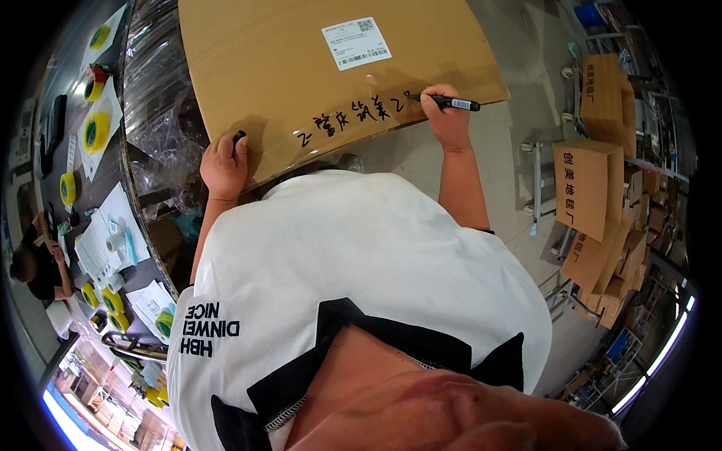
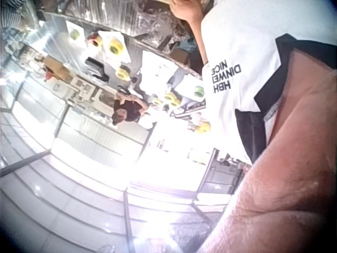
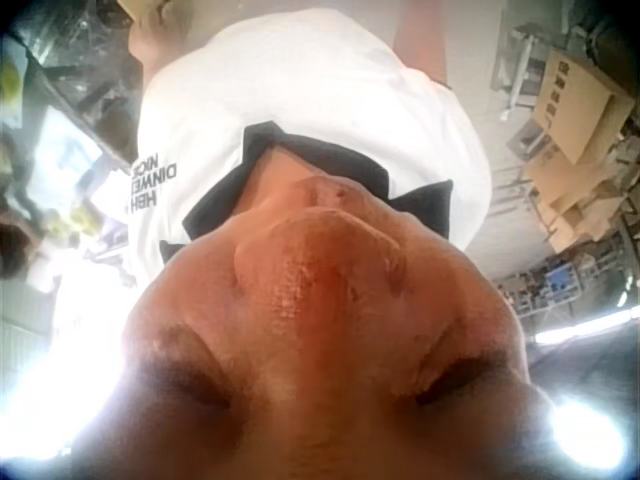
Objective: The person peels a shipping label and applies it to a large cardboard box, writes on the side of the box with a marker, and handles a strip of barcode stickers.
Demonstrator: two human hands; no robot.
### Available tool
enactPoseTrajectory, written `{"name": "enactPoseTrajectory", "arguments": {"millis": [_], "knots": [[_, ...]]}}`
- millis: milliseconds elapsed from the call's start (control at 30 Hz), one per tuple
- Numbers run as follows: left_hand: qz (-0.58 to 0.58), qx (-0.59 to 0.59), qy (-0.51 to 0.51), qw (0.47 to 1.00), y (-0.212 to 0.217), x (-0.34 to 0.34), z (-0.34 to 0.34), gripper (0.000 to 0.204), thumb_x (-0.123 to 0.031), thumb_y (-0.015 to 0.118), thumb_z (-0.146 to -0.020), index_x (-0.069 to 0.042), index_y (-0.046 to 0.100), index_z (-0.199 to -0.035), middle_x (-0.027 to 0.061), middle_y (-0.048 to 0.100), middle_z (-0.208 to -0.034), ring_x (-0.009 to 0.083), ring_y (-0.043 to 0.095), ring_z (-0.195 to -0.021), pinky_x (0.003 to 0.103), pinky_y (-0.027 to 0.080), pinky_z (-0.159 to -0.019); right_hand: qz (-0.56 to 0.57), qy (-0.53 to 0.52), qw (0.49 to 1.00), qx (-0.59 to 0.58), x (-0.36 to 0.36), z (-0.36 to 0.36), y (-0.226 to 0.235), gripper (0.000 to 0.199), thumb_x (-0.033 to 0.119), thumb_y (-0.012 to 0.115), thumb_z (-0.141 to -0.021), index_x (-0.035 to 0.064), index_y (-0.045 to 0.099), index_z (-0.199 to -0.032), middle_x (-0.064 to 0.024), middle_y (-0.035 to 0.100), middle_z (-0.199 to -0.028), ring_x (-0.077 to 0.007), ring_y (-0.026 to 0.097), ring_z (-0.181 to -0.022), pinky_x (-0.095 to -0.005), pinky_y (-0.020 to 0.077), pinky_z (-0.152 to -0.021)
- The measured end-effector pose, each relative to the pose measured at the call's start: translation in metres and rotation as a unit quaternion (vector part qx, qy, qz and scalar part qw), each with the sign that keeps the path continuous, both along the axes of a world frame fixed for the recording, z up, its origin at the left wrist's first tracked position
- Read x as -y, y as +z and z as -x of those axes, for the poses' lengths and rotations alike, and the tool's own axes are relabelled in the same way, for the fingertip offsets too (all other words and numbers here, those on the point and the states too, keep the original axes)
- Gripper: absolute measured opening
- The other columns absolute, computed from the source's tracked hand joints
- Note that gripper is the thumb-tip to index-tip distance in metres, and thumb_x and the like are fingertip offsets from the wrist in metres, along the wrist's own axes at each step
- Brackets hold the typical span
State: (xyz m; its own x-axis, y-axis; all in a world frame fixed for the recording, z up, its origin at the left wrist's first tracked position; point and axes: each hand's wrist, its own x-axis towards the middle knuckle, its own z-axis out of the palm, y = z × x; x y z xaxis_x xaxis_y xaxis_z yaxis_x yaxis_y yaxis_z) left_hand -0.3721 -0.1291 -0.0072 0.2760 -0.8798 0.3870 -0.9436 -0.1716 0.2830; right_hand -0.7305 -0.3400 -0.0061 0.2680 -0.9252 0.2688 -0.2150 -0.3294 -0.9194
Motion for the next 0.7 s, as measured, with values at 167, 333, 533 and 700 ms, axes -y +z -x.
{"name": "enactPoseTrajectory", "arguments": {"millis": [167, 333, 533, 700], "knots": [[0.002, -0.002, 0.001, 1.000, -0.001, -0.001, 0.000, 0.019, -0.027, 0.060, -0.090, -0.008, 0.062, -0.091, 0.0117, 0.062, -0.080, 0.0328, 0.060, -0.074, 0.040, 0.047, -0.061, -0.001, 0.010, 1.000, -0.024, 0.002, 0.008, -0.002, 0.007, 0.005, 0.066, -0.080, 0.0020, 0.062, -0.085, -0.0024, 0.061, -0.081, -0.0106, 0.055, -0.074, -0.0259, 0.0453, -0.069], [0.003, 0.000, -0.003, 1.000, -0.001, -0.001, 0.000, 0.019, -0.027, 0.060, -0.090, -0.008, 0.062, -0.090, 0.0116, 0.061, -0.079, 0.0327, 0.059, -0.073, 0.041, 0.047, -0.060, 0.032, 0.007, 0.999, -0.016, 0.002, 0.006, -0.001, 0.008, 0.009, 0.067, -0.076, 0.0023, 0.062, -0.079, -0.0026, 0.059, -0.073, -0.0106, 0.052, -0.064, -0.0270, 0.0440, -0.059], [-0.003, 0.002, -0.004, 1.000, -0.002, -0.001, -0.002, 0.020, -0.027, 0.059, -0.091, -0.008, 0.061, -0.090, 0.0117, 0.061, -0.079, 0.0330, 0.059, -0.073, 0.041, 0.047, -0.061, 0.004, -0.014, 1.000, 0.028, 0.002, 0.002, -0.003, 0.008, 0.008, 0.067, -0.075, 0.0027, 0.062, -0.079, -0.0038, 0.060, -0.073, -0.0118, 0.053, -0.065, -0.0272, 0.0446, -0.060], [-0.008, -0.002, -0.001, 1.000, 0.000, -0.001, -0.001, 0.020, -0.027, 0.059, -0.091, -0.007, 0.061, -0.090, 0.0120, 0.061, -0.079, 0.0333, 0.059, -0.073, 0.041, 0.046, -0.061, 0.026, 0.001, 1.000, -0.012, 0.004, 0.007, -0.002, 0.009, 0.008, 0.065, -0.075, 0.0027, 0.062, -0.081, -0.0058, 0.061, -0.075, -0.0145, 0.057, -0.068, -0.0285, 0.0463, -0.064]]}}
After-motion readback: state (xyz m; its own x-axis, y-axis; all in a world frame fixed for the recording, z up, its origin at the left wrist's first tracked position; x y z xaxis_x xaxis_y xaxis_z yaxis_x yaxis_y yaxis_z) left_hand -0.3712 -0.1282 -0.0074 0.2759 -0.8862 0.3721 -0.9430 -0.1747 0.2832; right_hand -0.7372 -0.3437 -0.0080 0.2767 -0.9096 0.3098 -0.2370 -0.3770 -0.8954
